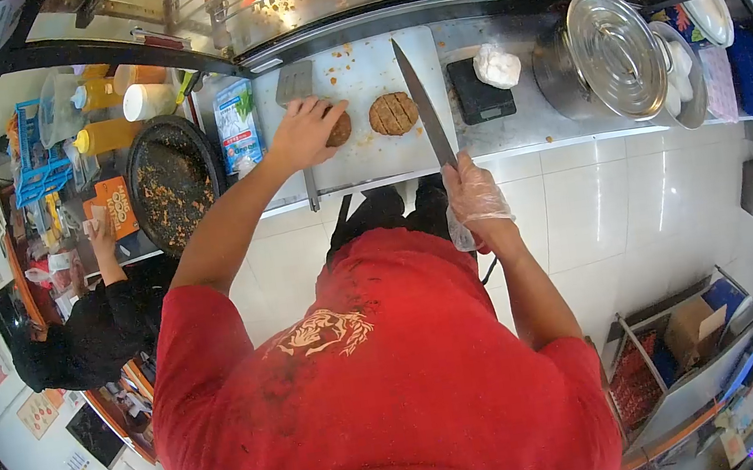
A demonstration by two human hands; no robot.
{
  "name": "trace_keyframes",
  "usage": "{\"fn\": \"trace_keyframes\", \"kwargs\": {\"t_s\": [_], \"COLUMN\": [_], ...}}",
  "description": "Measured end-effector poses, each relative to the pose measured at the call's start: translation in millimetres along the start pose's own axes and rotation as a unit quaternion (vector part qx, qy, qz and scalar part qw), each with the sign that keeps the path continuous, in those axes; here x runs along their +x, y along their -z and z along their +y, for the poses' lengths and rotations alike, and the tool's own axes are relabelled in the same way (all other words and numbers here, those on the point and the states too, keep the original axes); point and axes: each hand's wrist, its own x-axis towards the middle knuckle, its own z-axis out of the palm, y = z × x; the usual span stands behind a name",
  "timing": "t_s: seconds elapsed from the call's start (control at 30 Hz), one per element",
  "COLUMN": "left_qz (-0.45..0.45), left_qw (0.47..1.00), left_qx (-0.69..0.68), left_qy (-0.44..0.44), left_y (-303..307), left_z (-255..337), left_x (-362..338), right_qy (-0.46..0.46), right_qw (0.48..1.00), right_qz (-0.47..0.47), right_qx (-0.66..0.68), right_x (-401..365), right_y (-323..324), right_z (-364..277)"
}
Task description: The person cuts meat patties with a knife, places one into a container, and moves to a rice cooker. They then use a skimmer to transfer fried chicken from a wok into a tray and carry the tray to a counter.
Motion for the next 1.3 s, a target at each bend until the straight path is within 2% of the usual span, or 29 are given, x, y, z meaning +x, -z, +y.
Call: {"fn": "trace_keyframes", "kwargs": {"t_s": [0.03, 0.13, 0.23, 0.3, 0.4, 0.43, 0.47, 0.53, 0.57, 0.63, 0.73, 0.83, 0.93, 1.03, 1.13, 1.3], "left_qz": [-0.002, 0.089, 0.199, 0.180, 0.135, 0.117, 0.129, 0.152, 0.136, 0.103, 0.135, 0.199, 0.246, 0.176, 0.157, 0.255], "left_qw": [1.000, 0.996, 0.972, 0.973, 0.979, 0.980, 0.981, 0.981, 0.980, 0.975, 0.961, 0.945, 0.939, 0.947, 0.947, 0.930], "left_qx": [-0.007, -0.003, -0.099, -0.108, -0.099, -0.093, -0.078, -0.050, -0.058, -0.074, -0.096, -0.156, -0.179, -0.215, -0.231, -0.225], "left_qy": [0.005, 0.013, 0.080, 0.095, 0.119, 0.128, 0.121, 0.108, 0.132, 0.181, 0.220, 0.209, 0.160, 0.163, 0.156, 0.137], "left_y": [1, -4, -1, -26, -51, -56, -60, -66, -67, -67, -69, -47, -39, -44, -47, -44], "left_z": [3, 11, 14, 2, -4, -4, -6, -7, -7, -5, 3, 19, 22, 15, 11, 8], "left_x": [1, -3, -25, -51, -70, -75, -78, -84, -87, -96, -102, -83, -55, -43, -46, -57], "right_qy": [0.001, 0.005, 0.016, 0.019, 0.077, 0.116, 0.095, 0.051, 0.086, 0.083, 0.063, 0.059, 0.079, 0.094, 0.096, 0.066], "right_qw": [1.000, 1.000, 1.000, 0.999, 0.995, 0.985, 0.988, 0.992, 0.991, 0.987, 0.984, 0.981, 0.978, 0.972, 0.969, 0.973], "right_qz": [0.002, 0.008, 0.006, -0.007, -0.004, -0.011, -0.018, -0.035, -0.026, -0.017, -0.008, 0.013, 0.031, 0.033, 0.037, 0.029], "right_qx": [0.002, 0.005, -0.007, -0.028, -0.065, -0.127, -0.120, -0.107, -0.097, -0.134, -0.169, -0.185, -0.192, -0.212, -0.223, -0.220], "right_x": [-2, -8, -9, -10, 3, 12, 18, 10, 7, 16, 24, 33, 37, 47, 49, 47], "right_y": [-2, -11, -25, -35, -66, -79, -85, -84, -85, -100, -116, -131, -135, -140, -144, -145], "right_z": [-3, -10, -17, -27, -21, -21, -18, -59, -66, -67, -74, -75, -80, -76, -75, -80]}}
